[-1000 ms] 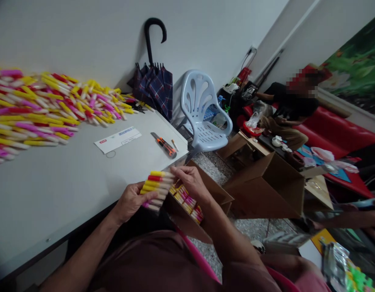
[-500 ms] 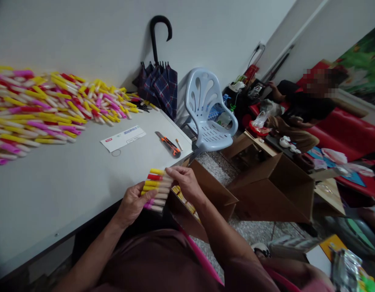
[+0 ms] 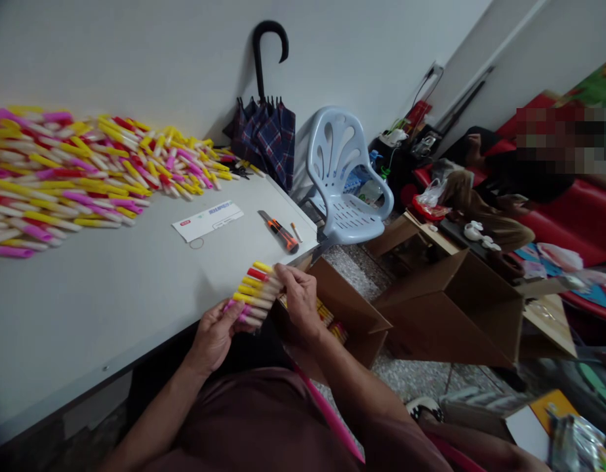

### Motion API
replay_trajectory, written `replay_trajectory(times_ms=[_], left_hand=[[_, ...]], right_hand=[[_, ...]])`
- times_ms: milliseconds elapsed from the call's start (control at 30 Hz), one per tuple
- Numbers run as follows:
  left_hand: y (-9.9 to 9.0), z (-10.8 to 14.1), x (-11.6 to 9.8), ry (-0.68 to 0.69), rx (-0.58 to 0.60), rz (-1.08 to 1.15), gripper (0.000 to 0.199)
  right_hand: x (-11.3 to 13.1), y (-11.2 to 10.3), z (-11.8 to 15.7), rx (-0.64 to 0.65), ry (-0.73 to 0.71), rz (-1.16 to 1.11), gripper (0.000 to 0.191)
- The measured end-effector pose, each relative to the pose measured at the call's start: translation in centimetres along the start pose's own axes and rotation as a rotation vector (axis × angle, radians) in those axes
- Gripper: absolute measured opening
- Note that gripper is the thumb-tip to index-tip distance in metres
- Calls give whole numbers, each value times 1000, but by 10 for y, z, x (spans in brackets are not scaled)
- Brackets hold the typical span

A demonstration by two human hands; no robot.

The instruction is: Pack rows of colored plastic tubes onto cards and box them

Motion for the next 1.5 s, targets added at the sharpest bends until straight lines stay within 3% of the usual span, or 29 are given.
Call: replay_trajectory(times_ms=[100, 267, 333, 467, 567, 767, 933, 1033, 1167, 1367, 1500], left_hand=[[-2, -1, -8, 70, -68, 10, 41], [10, 9, -9, -37, 96, 93, 38], [7, 11, -5, -61, 105, 78, 40], [-7, 5, -3, 24, 21, -6, 42], [-9, 1, -8, 71, 13, -58, 42], [-22, -1, -21, 85, -142, 97, 46], [-19, 4, -26, 95, -141, 116, 46], [-16, 4, -29, 64, -122, 121, 51], [-21, 0, -25, 12, -188, 59, 52], [-30, -2, -22, 56, -248, 19, 49], [-31, 0, -20, 50, -271, 119, 42]], right_hand=[[-1, 2, -3, -3, 17, 20, 32], [7, 6, -6, -73, 18, -81, 30], [7, 13, -3, -51, 17, -110, 30], [-1, 27, 2, 19, 63, -151, 33], [0, 28, -1, -18, -15, -93, 33], [-7, 36, 0, -28, -50, -50, 35], [-1, 43, -2, -34, -80, -50, 31], [-1, 51, -3, -18, -27, -83, 31], [-4, 65, -2, 60, 75, -118, 34], [-6, 65, -1, 63, 75, -125, 35], [-8, 69, 5, 81, 97, -111, 37]])
Point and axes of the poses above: each hand's wrist, its own z-axis away from the middle knuckle, its own y-axis out of the palm, x = y × z, the point moved 9 cm from there along -z, towards the middle knuckle, and after that the axes turned 15 degrees about -x, right-handed, at the moved point
